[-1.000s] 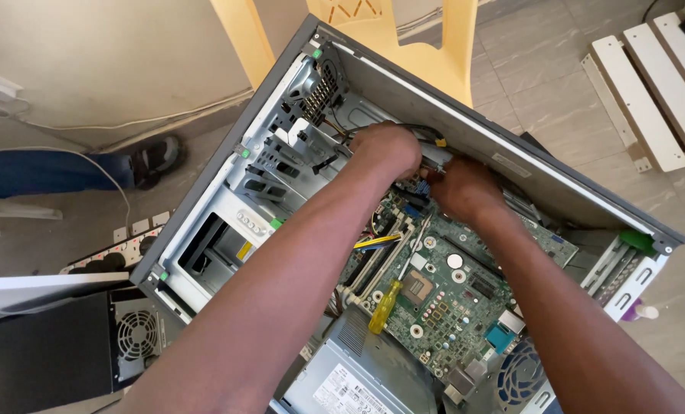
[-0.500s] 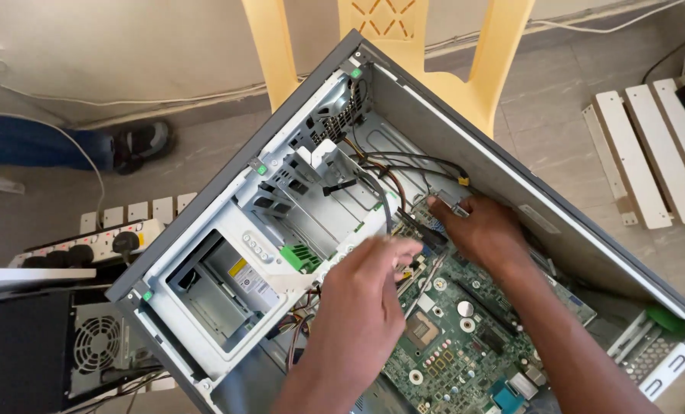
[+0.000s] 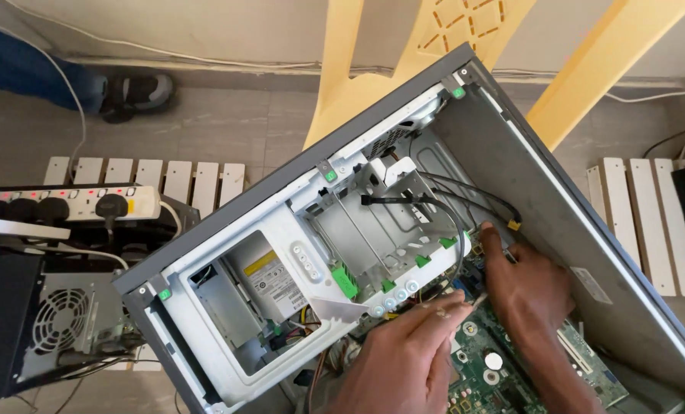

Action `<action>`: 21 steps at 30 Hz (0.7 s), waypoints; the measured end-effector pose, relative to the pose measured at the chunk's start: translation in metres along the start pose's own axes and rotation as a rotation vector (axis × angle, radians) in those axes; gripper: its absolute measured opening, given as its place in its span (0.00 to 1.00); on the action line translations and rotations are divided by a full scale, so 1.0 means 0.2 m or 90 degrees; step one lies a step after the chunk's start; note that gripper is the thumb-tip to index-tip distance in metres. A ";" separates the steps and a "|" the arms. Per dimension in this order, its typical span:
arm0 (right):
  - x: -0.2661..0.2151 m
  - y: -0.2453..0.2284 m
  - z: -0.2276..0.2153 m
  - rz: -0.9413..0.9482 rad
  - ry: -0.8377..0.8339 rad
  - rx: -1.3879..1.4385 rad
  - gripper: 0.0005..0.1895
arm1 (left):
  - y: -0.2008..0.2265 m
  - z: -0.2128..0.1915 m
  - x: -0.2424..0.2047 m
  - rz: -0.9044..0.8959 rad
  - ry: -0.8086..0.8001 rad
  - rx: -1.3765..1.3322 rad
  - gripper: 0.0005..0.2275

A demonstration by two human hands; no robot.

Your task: Disconnecting internal cables and removing the motherboard from a desktop PC case

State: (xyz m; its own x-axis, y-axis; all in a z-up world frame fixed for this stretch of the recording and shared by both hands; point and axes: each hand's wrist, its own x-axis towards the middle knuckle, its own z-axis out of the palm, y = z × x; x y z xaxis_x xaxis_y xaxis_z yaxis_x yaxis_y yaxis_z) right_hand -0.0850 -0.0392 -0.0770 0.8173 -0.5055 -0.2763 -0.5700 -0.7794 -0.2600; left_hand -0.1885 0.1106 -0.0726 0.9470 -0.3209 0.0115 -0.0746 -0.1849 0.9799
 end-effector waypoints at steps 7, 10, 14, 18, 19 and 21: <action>0.04 -0.02 0.03 -0.016 0.068 0.083 0.39 | -0.13 0.08 0.04 0.030 0.094 0.015 0.17; 0.06 -0.03 0.04 0.053 0.049 0.043 0.39 | -0.14 0.09 0.04 -0.001 0.085 0.012 0.18; 0.13 0.03 0.10 0.014 0.074 0.044 0.40 | -0.13 0.12 0.04 0.024 0.178 0.059 0.15; 0.12 0.01 0.08 0.026 0.048 0.074 0.38 | -0.17 0.16 0.04 0.054 0.242 0.087 0.15; 0.12 0.00 0.07 0.026 0.047 0.074 0.38 | -0.18 0.17 0.04 0.054 0.242 0.088 0.15; 0.13 0.00 0.05 0.031 -0.007 0.021 0.38 | -0.19 0.17 0.04 0.033 0.224 0.060 0.16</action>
State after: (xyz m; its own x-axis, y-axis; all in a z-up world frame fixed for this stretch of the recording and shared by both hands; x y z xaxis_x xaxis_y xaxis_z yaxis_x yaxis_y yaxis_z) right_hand -0.0648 -0.0476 -0.0927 0.7878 -0.5379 -0.3000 -0.6114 -0.7417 -0.2759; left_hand -0.1890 0.0826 -0.1162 0.9896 0.0033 0.1441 -0.1380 -0.2662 0.9540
